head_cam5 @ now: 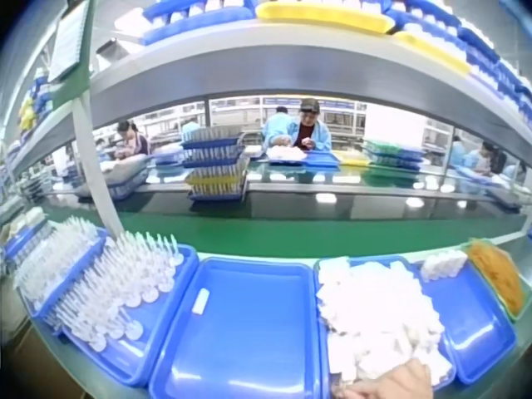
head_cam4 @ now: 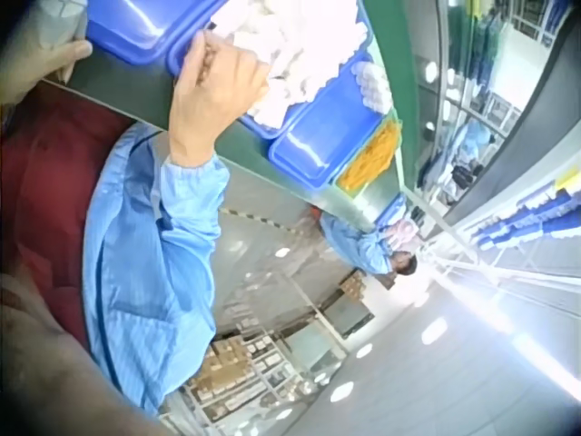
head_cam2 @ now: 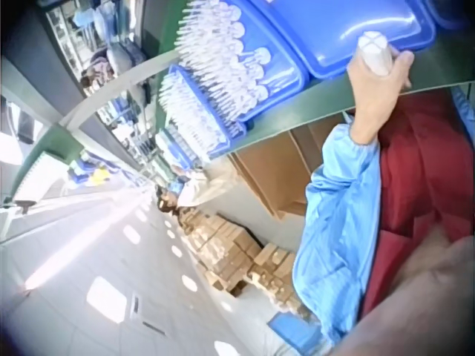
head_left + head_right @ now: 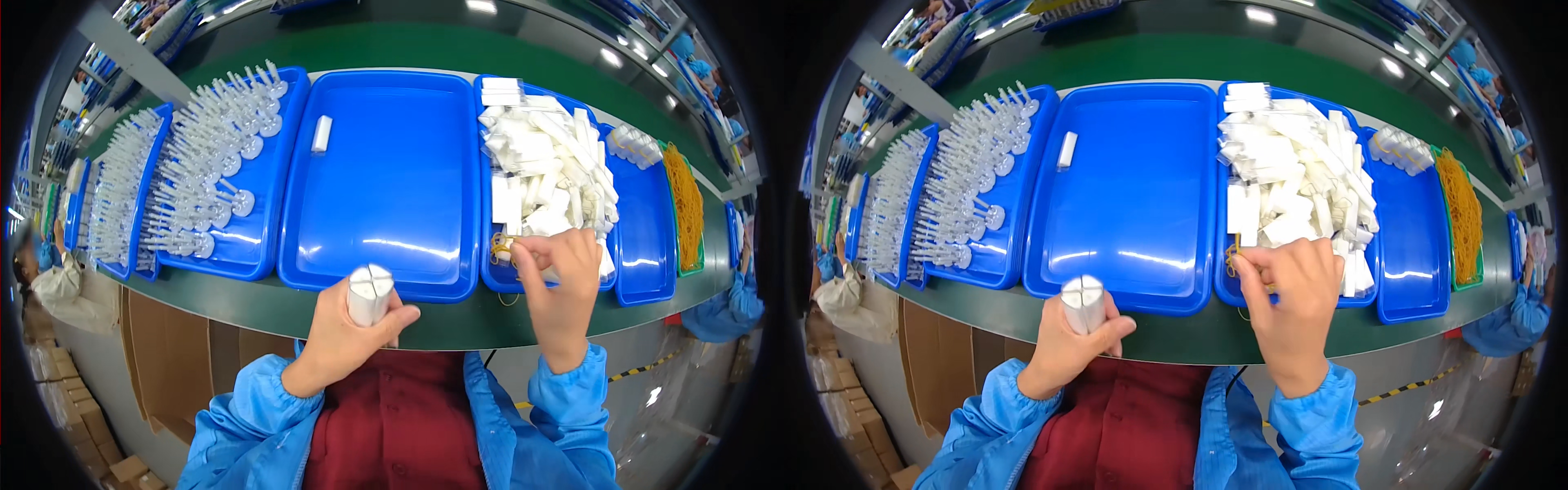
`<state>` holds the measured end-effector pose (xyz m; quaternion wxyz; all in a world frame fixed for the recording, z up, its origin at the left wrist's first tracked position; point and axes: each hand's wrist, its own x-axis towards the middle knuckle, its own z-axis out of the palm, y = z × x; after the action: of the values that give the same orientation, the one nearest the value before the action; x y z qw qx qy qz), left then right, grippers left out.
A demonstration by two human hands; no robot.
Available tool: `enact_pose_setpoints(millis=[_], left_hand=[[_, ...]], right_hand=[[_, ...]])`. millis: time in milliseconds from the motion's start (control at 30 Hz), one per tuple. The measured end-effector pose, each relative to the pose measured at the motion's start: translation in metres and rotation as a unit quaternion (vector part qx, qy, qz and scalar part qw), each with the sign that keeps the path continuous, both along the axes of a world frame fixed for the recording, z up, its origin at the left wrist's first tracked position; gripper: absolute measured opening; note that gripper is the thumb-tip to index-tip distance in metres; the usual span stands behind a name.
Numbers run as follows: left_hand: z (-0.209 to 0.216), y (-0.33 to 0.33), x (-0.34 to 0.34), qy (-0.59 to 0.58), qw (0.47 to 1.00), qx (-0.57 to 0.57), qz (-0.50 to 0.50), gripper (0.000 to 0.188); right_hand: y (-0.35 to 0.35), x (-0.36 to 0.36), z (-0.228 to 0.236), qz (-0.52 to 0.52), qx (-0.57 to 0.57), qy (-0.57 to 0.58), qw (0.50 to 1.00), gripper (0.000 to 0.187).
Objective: Assemble small white plastic components and group them using rubber bands.
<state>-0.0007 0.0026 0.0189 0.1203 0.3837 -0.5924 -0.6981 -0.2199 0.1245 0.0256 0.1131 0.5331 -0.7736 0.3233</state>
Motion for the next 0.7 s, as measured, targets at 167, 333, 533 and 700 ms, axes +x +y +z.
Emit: enact_pose_setpoints(millis=[167, 333, 533, 700], left_hand=[[-0.011, -0.010, -0.005, 0.101, 0.993, -0.015, 0.066, 0.019], [-0.012, -0.019, -0.005, 0.139, 0.985, -0.039, 0.095, 0.019], [-0.009, -0.019, 0.009, 0.137, 0.982, -0.039, 0.126, 0.018], [-0.011, -0.022, 0.016, 0.129, 0.983, -0.023, 0.125, 0.017]], right_hand=[[-0.014, 0.020, 0.011, 0.094, -0.041, -0.592, 0.800, 0.006], [-0.037, 0.007, 0.029, 0.246, 0.177, -0.445, 0.843, 0.010], [-0.064, -0.021, 0.052, 0.052, -0.180, -0.266, 0.945, 0.016], [-0.011, -0.023, 0.023, 0.105, 0.081, 0.078, 0.988, 0.024]])
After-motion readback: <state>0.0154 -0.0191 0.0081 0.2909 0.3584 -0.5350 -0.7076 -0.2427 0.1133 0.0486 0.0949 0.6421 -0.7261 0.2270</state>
